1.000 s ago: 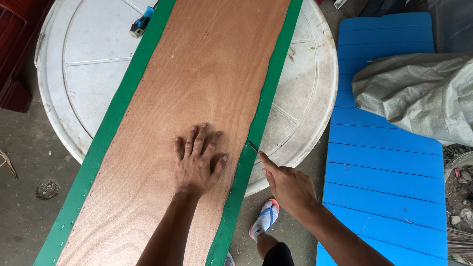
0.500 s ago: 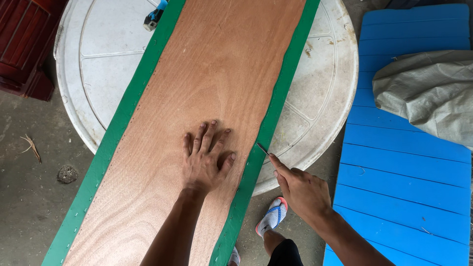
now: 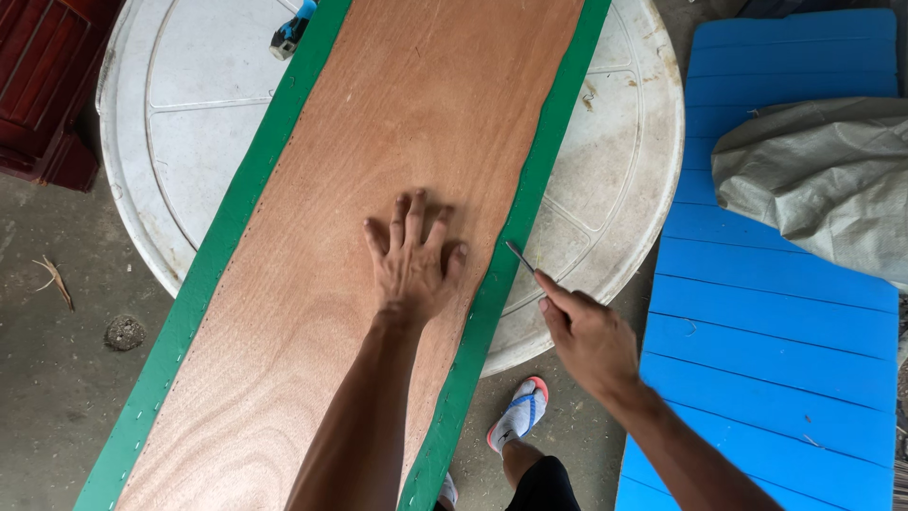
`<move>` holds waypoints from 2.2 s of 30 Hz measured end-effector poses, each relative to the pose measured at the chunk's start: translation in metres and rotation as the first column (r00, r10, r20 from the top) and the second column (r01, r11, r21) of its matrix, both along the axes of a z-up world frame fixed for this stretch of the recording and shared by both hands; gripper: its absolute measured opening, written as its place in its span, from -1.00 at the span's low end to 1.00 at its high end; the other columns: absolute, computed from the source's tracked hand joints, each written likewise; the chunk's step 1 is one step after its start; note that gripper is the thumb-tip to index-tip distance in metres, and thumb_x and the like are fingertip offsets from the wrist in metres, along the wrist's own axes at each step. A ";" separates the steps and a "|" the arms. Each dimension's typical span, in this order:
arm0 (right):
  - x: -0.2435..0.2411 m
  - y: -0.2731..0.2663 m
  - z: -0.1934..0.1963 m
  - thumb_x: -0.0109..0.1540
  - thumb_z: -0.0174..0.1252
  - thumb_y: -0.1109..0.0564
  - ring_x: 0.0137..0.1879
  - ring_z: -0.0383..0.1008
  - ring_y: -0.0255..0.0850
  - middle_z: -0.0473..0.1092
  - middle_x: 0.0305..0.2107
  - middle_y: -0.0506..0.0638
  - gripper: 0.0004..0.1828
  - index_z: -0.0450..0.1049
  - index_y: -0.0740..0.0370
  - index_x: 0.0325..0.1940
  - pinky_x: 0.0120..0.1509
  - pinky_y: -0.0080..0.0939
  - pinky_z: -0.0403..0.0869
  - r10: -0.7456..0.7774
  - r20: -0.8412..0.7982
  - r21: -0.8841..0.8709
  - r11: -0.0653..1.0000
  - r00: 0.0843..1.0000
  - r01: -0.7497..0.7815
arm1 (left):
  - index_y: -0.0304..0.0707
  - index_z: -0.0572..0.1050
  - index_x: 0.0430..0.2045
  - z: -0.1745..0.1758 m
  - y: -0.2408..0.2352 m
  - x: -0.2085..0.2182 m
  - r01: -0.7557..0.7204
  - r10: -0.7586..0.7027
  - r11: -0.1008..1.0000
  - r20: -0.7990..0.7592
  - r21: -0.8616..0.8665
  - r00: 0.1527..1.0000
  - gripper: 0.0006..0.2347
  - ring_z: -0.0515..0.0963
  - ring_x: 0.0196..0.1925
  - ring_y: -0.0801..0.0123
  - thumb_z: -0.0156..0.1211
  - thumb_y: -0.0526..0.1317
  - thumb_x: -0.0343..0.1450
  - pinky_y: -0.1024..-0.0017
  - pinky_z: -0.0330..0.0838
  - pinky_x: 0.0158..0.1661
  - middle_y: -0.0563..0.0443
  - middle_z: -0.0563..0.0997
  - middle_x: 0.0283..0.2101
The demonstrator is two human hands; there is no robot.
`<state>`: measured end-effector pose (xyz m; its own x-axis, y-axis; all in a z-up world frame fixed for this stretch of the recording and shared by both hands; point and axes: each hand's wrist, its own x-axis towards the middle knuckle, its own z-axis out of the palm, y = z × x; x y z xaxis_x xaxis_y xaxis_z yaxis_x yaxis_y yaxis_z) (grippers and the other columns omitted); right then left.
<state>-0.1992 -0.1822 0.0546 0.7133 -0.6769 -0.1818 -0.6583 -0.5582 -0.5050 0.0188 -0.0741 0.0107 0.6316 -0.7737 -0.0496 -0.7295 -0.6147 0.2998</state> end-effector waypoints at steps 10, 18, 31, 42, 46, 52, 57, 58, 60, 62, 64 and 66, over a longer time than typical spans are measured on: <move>0.019 -0.016 0.040 0.28 0.12 0.02 -0.53 0.56 -0.05 0.52 -0.53 0.05 -0.62 0.54 -0.12 0.19 -0.46 -0.05 0.53 0.210 -0.101 -0.214 0.950 0.973 -0.227 | 0.27 0.06 0.46 -0.009 -0.035 0.009 0.026 -0.024 0.999 0.063 -0.021 0.998 -0.46 -0.18 0.58 -0.02 -0.26 0.22 0.52 -0.43 -0.47 0.37 -0.01 -0.10 0.57; 0.034 -0.009 0.056 0.25 0.14 0.11 -0.53 0.57 -0.06 0.52 -0.53 0.08 -0.49 0.45 -0.01 0.33 -0.51 -0.03 0.54 0.272 -0.324 -0.275 0.889 0.906 -0.365 | 0.24 0.08 0.45 -0.012 -0.037 0.009 0.031 -0.025 0.998 0.121 -0.049 0.992 -0.46 -0.16 0.56 -0.06 -0.29 0.20 0.51 -0.45 -0.45 0.33 -0.08 -0.06 0.55; 0.020 -0.014 0.001 0.23 0.16 0.16 -0.62 0.51 -0.09 0.47 -0.57 0.05 -0.41 0.37 -0.01 0.39 -0.57 -0.09 0.51 0.280 -0.121 -0.269 0.914 0.952 -0.303 | 0.15 0.15 0.44 -0.015 -0.037 0.006 0.026 -0.009 0.991 0.129 -0.134 0.992 -0.51 -0.06 0.57 -0.06 -0.31 0.10 0.56 -0.44 -0.37 0.36 -0.07 0.00 0.55; 0.017 -0.026 0.018 0.33 0.10 -0.01 -0.57 0.53 -0.02 0.48 -0.61 0.07 -0.55 0.40 -0.20 0.33 -0.51 0.00 0.52 0.265 -0.221 -0.173 0.936 0.938 -0.305 | 0.15 0.22 0.40 -0.009 -0.037 0.007 0.013 0.006 0.991 0.139 -0.133 0.990 -0.51 -0.04 0.56 -0.07 -0.20 0.10 0.52 -0.43 -0.37 0.35 -0.07 0.01 0.54; 0.015 -0.030 0.008 0.33 0.08 0.00 -0.54 0.56 -0.04 0.51 -0.56 0.07 -0.54 0.39 -0.16 0.34 -0.48 -0.01 0.54 0.274 -0.143 -0.167 0.941 0.951 -0.296 | 0.15 0.22 0.40 -0.010 -0.036 0.006 0.014 0.005 0.990 0.136 -0.140 0.991 -0.52 -0.04 0.55 -0.08 -0.19 0.09 0.52 -0.42 -0.37 0.37 -0.07 0.01 0.54; 0.013 -0.008 -0.037 0.34 0.07 0.00 -0.47 0.58 -0.15 0.57 -0.33 0.04 -0.50 0.36 -0.03 0.39 -0.43 -0.10 0.57 0.194 0.287 -0.190 0.971 0.938 -0.143 | 0.13 0.21 0.41 -0.010 -0.035 0.006 0.020 -0.003 0.991 0.124 -0.132 0.992 -0.50 -0.04 0.55 -0.10 -0.17 0.08 0.51 -0.43 -0.37 0.35 -0.10 0.00 0.53; 0.016 -0.018 -0.025 0.37 0.04 0.01 -0.56 0.52 -0.20 0.54 -0.49 -0.03 -0.54 0.38 -0.12 0.38 -0.51 -0.18 0.53 -0.018 0.105 0.019 1.000 0.994 0.016 | 0.15 0.21 0.39 -0.008 -0.036 0.007 0.010 0.004 0.994 0.117 -0.113 0.993 -0.51 -0.05 0.55 -0.07 -0.18 0.10 0.52 -0.42 -0.38 0.36 -0.08 0.00 0.54; 0.017 -0.025 -0.016 0.34 0.06 0.01 -0.55 0.53 -0.21 0.56 -0.49 -0.04 -0.55 0.41 -0.10 0.35 -0.50 -0.17 0.52 0.034 0.103 -0.045 0.999 0.994 -0.030 | 0.16 0.21 0.39 -0.008 -0.038 0.008 0.007 0.006 0.993 0.113 -0.114 0.994 -0.51 -0.05 0.55 -0.05 -0.18 0.10 0.51 -0.42 -0.38 0.36 -0.07 0.00 0.54; 0.020 -0.034 0.001 0.32 0.09 0.02 -0.56 0.54 -0.22 0.56 -0.50 -0.04 -0.57 0.46 -0.09 0.30 -0.51 -0.16 0.50 0.108 0.046 -0.128 0.987 0.993 -0.102 | 0.17 0.21 0.39 -0.008 -0.037 0.008 0.008 0.006 0.992 0.110 -0.123 0.994 -0.51 -0.06 0.55 -0.06 -0.18 0.10 0.51 -0.41 -0.38 0.36 -0.06 0.00 0.54; 0.023 -0.040 0.016 0.31 0.09 0.03 -0.58 0.53 -0.22 0.55 -0.53 -0.03 -0.59 0.49 -0.11 0.27 -0.53 -0.14 0.50 0.148 -0.057 -0.160 0.975 0.987 -0.156 | 0.16 0.21 0.39 -0.009 -0.037 0.007 0.008 0.006 0.992 0.110 -0.127 0.994 -0.51 -0.06 0.55 -0.06 -0.18 0.10 0.51 -0.41 -0.38 0.36 -0.07 0.00 0.54; 0.027 -0.041 0.025 0.30 0.10 0.03 -0.60 0.51 -0.19 0.53 -0.55 -0.01 -0.60 0.50 -0.09 0.25 -0.55 -0.14 0.50 0.180 -0.083 -0.204 0.960 0.980 -0.194 | 0.15 0.22 0.39 -0.011 -0.037 0.007 0.011 0.004 0.992 0.118 -0.126 0.993 -0.51 -0.06 0.56 -0.07 -0.18 0.10 0.52 -0.41 -0.38 0.37 -0.07 0.01 0.54; 0.031 -0.042 0.032 0.30 0.10 0.03 -0.62 0.50 -0.18 0.51 -0.59 -0.01 -0.58 0.50 -0.10 0.27 -0.57 -0.13 0.50 0.205 -0.135 -0.226 0.946 0.969 -0.231 | 0.17 0.22 0.39 -0.012 -0.037 0.008 0.011 0.004 0.991 0.119 -0.132 0.993 -0.52 -0.05 0.56 -0.08 -0.19 0.09 0.52 -0.41 -0.38 0.36 -0.08 0.02 0.53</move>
<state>-0.1686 -0.2239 0.0867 0.8334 -0.5399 -0.1183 -0.5501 -0.7895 -0.2722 0.0265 -0.1106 -0.0009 0.6242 -0.7707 0.1284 -0.7668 -0.5729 0.2895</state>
